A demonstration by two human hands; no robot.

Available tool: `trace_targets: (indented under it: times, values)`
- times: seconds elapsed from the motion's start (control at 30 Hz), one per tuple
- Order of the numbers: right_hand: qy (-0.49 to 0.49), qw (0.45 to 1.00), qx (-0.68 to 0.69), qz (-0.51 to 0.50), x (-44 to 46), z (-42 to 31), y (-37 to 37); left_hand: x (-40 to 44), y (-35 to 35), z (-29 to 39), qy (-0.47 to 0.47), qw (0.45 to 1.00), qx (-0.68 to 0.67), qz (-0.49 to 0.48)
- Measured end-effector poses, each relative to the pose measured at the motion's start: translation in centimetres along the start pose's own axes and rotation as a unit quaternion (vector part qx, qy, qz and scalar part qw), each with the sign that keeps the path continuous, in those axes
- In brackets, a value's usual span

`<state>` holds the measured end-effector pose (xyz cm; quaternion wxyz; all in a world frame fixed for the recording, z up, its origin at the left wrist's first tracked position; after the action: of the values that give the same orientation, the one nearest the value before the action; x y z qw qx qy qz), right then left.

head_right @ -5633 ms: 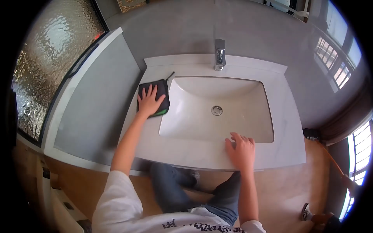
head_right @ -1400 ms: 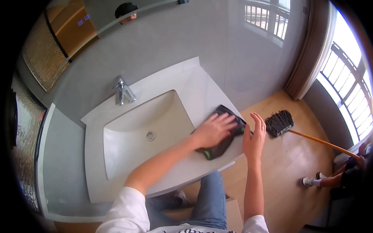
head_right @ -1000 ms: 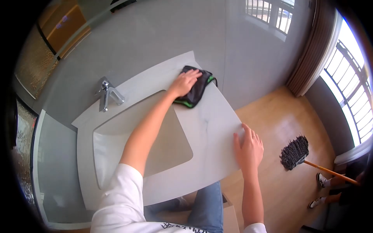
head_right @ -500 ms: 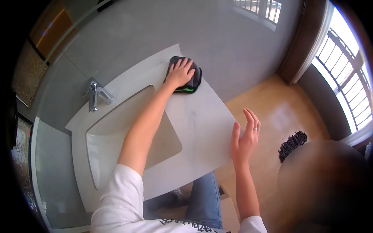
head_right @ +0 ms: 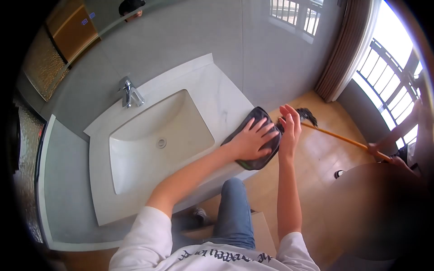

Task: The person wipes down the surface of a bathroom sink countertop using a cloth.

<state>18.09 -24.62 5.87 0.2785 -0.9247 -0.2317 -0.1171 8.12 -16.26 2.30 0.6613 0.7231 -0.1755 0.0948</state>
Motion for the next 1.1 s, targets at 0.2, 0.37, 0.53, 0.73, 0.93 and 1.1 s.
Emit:
trace_targets:
  times: [0.2, 0.37, 0.53, 0.73, 0.93, 1.1]
  values:
    - [0.025, 0.985, -0.142, -0.099, -1.0, -1.5, -1.1, -7.3, 4.4, 3.0, -0.037, 0.997, 0.002, -0.065]
    - [0.008, 0.951, -0.294, -0.096, -1.5, 3.5, 0.3, -8.3, 4.7, 0.8, 0.036, 0.996, -0.012, -0.08]
    - [0.021, 0.864, -0.488, -0.122, -1.8, 4.2, -1.5, -6.2, 2.8, -4.9, 0.246, 0.966, 0.074, -0.008]
    - [0.046, 0.793, -0.593, -0.132, -1.8, 5.3, -3.9, -4.8, -0.6, -16.8, 0.4, 0.909, 0.114, -0.037]
    - [0.042, 0.788, -0.601, -0.128, -2.1, 4.3, -5.0, -3.8, -2.1, -27.7, 0.524, 0.834, 0.137, -0.102]
    - [0.058, 0.811, -0.568, -0.127, -2.1, 3.9, -4.8, -3.4, -3.2, -32.7, 0.539, 0.824, 0.144, -0.104]
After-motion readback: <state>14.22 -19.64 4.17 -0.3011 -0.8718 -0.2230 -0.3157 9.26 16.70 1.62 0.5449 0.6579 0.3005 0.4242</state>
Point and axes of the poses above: each hand's wrist, its own x-axis towards the middle knuckle, its own y-axis out of the back of the hand, z = x × y, the point moved 6 cm from there along x, towards the middle knuckle, and after that the axes turned 14 degrees about x, right-handed, at the moved point
